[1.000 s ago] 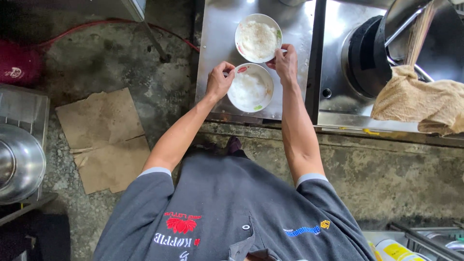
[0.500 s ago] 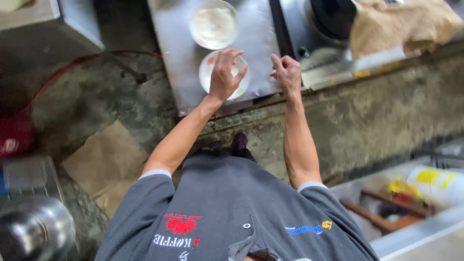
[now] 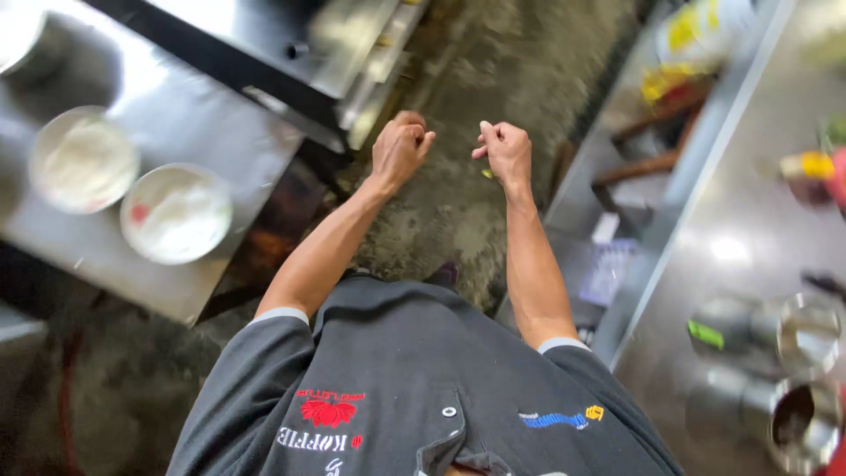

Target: The person sets up a cooking station by placing stove grates on burners, wiping the stainless steel counter with a cloth, and arranging various bowls and containers with ingredients and sauces on the counter. They handle a wok, a cloth, multiple bowls, and squeeze bottles, organizing them for cooking.

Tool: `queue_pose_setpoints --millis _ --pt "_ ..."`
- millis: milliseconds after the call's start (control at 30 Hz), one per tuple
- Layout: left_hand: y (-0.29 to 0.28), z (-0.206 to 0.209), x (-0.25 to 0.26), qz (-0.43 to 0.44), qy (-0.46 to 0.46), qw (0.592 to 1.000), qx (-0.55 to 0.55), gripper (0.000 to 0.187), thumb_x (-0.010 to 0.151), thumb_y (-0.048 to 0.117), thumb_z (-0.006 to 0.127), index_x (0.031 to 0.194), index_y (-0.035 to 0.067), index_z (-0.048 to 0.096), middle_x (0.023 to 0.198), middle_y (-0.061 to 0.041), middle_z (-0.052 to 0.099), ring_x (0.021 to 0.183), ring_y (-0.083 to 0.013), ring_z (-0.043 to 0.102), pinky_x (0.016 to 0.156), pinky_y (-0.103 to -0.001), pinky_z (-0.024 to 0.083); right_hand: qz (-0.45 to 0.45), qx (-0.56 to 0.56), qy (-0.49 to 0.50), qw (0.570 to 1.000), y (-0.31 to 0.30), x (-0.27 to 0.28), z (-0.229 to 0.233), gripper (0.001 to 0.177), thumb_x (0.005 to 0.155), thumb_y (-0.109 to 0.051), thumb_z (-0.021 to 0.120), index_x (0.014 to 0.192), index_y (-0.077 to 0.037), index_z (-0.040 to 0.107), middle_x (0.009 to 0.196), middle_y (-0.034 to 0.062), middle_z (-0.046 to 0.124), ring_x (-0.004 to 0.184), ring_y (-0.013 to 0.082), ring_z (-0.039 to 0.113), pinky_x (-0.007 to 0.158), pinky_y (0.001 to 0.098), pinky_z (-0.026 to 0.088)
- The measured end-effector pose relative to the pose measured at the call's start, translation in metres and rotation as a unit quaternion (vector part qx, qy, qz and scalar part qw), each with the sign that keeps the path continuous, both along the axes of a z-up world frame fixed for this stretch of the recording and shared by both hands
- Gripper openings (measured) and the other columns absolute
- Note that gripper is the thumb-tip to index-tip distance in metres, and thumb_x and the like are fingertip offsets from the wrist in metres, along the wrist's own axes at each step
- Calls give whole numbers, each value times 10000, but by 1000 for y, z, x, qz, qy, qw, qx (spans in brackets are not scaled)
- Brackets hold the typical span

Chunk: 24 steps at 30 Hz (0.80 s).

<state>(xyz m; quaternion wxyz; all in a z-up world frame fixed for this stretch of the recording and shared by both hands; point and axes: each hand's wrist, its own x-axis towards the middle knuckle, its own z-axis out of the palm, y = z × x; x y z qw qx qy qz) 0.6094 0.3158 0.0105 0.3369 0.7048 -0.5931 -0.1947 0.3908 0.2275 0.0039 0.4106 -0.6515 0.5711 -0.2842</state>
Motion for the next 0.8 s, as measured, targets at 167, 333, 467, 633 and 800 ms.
queue_pose_setpoints --millis 167,333,467,633,800 --pt "-56 -19 -114 -116 24 985 -122 179 947 175 719 1103 103 766 1309 -137 675 1138 -361 666 912 -441 554 -39 -162 -58 984 5 -133 4 277 958 -115 537 1176 31 625 1029 209 686 863 155 719 727 302 579" --pt "-99 -30 -234 -234 49 971 -17 375 878 209 761 1221 66 706 1415 -218 538 1121 -380 643 876 -449 545 -171 -73 -129 974 11 -245 -1 232 953 -149 620 1138 -17 573 820 104 774 689 126 759 599 259 592" --pt "-120 -44 -329 -296 34 952 -68 198 955 310 817 931 116 781 1429 -88 635 1161 -321 710 984 -418 574 -277 -28 -30 960 24 -327 5 215 1019 -217 679 984 -5 677 761 134 761 638 148 738 585 280 560" --pt "-138 -56 -406 -406 75 911 6 293 930 270 806 1173 184 667 1579 -164 439 1144 -380 700 963 -462 555 -400 23 -64 914 43 -393 8 278 1024 -232 711 907 12 648 678 104 672 501 156 587 452 300 473" --pt "-180 -50 -473 -459 74 885 -7 573 859 224 836 1390 183 623 1577 -246 349 1207 -454 610 987 -464 539 -449 -65 -130 882 32 -444 -11 222 988 -229 723 933 -25 654 721 20 679 588 80 635 442 259 535"
